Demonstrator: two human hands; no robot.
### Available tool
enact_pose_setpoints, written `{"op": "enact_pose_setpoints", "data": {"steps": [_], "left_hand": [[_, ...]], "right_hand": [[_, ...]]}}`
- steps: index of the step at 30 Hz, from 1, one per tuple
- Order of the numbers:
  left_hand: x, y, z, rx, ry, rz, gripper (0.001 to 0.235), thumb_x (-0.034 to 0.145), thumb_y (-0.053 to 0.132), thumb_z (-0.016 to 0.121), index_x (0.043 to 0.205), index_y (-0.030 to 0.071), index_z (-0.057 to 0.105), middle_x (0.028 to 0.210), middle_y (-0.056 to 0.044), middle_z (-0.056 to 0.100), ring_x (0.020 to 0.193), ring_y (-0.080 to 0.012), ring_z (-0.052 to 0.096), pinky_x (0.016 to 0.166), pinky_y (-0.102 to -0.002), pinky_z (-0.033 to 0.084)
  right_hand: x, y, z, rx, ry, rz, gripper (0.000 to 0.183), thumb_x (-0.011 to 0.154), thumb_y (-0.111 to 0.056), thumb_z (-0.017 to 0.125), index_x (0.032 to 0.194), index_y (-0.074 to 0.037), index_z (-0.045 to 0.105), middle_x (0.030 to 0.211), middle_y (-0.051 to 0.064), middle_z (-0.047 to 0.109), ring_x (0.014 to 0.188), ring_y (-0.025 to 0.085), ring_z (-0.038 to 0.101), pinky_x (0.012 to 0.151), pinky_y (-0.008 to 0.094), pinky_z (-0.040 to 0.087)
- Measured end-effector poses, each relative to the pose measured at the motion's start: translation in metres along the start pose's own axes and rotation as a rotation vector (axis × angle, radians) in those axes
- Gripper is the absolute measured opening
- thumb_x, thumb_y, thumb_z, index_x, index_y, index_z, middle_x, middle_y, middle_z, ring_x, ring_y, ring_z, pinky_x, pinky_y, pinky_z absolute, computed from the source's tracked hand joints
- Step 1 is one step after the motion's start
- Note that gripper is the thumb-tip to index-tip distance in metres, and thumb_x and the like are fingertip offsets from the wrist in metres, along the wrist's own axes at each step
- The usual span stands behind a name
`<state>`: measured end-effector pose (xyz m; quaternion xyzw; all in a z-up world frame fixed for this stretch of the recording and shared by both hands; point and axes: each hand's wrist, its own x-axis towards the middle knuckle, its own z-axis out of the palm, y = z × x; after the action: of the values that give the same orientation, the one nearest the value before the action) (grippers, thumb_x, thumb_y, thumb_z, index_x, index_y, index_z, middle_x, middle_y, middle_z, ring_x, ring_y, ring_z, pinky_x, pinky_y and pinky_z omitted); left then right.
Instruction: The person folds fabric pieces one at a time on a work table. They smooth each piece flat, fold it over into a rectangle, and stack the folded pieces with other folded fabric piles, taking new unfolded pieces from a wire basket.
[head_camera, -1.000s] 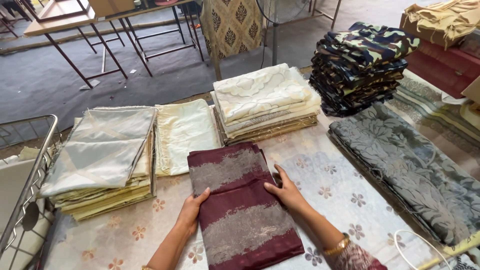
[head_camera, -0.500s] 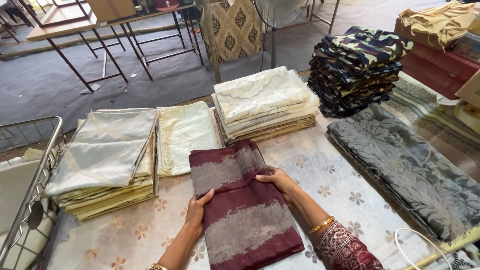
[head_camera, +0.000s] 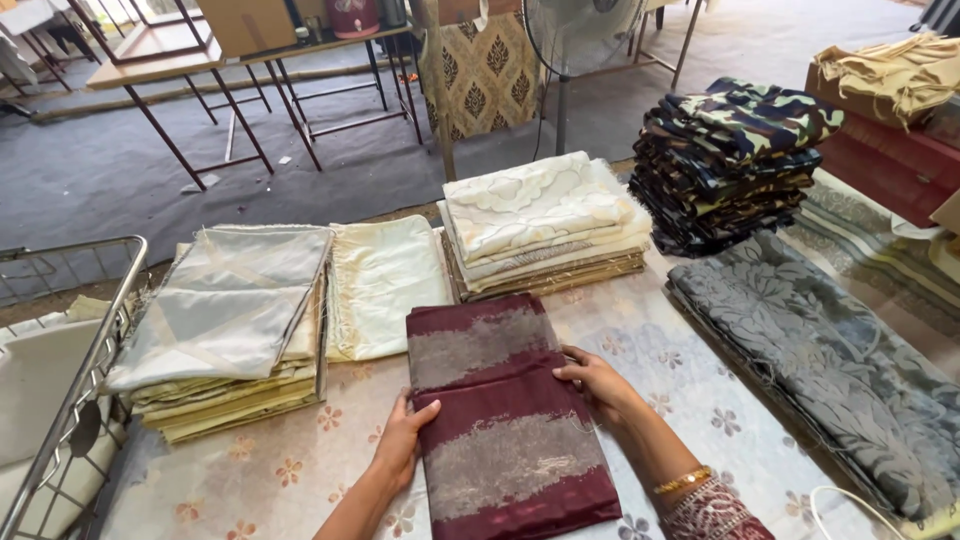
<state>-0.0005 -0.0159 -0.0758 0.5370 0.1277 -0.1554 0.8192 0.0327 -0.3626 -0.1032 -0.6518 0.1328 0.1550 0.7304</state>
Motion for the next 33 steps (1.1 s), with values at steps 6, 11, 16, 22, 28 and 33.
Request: {"op": "enact_pose_setpoints", "data": {"steps": [6,11,16,22,28,33], "left_hand": [[-0.038,-0.003,-0.002,0.202,0.112,-0.150,0.081,0.087,0.015,0.072,0.153,0.024,0.026,0.129,-0.016,0.067,0.111,-0.0264,0.068,0.095,-0.042,0.056],[-0.049,-0.019,-0.005,0.254,-0.098,-0.050,0.071,0.082,0.008,0.072,0.148,0.012,0.046,0.123,-0.011,0.070,0.105,-0.0217,0.069,0.092,-0.037,0.057],[-0.065,0.020,-0.010,0.239,-0.190,0.098,0.073,0.080,0.003,0.073,0.148,0.009,0.046,0.124,-0.008,0.070,0.108,-0.0185,0.069,0.097,-0.034,0.056],[-0.066,0.149,-0.061,0.444,-0.078,0.278,0.073,0.077,0.016,0.080,0.143,0.004,0.052,0.128,-0.012,0.071,0.111,-0.0219,0.069,0.099,-0.038,0.056],[-0.051,0.330,-0.129,0.741,0.262,0.562,0.087,0.074,0.022,0.082,0.153,0.015,0.045,0.134,-0.011,0.065,0.114,-0.0220,0.066,0.096,-0.040,0.056],[-0.014,0.369,-0.216,0.979,0.716,0.417,0.091,0.081,0.028,0.082,0.161,0.024,0.039,0.131,-0.024,0.070,0.111,-0.0369,0.071,0.095,-0.049,0.055]], "right_hand": [[-0.041,0.013,-0.021,0.071,-0.130,0.105,0.090,0.080,-0.016,0.082,0.158,-0.007,0.038,0.120,0.013,0.065,0.093,0.015,0.061,0.078,0.028,0.054],[-0.048,0.024,-0.021,-0.157,-0.247,0.156,0.095,0.078,-0.019,0.084,0.160,-0.011,0.037,0.143,0.021,0.053,0.111,0.021,0.053,0.090,0.040,0.047],[-0.101,-0.055,0.048,-0.255,-0.385,0.016,0.098,0.073,-0.006,0.084,0.157,-0.013,0.035,0.140,0.004,0.064,0.127,0.018,0.060,0.107,0.035,0.048],[-0.066,-0.128,0.137,-0.357,-0.484,-0.352,0.091,0.074,0.004,0.079,0.156,-0.010,0.041,0.139,0.009,0.063,0.124,0.018,0.058,0.105,0.035,0.048],[0.022,-0.197,0.287,-0.011,-0.545,-0.585,0.089,0.077,0.005,0.074,0.156,-0.004,0.033,0.125,0.008,0.065,0.106,0.019,0.066,0.093,0.033,0.058],[0.081,-0.168,0.403,0.049,-0.356,-0.461,0.073,0.075,-0.003,0.077,0.142,-0.003,0.047,0.101,0.012,0.068,0.082,0.025,0.064,0.066,0.038,0.053]]}}
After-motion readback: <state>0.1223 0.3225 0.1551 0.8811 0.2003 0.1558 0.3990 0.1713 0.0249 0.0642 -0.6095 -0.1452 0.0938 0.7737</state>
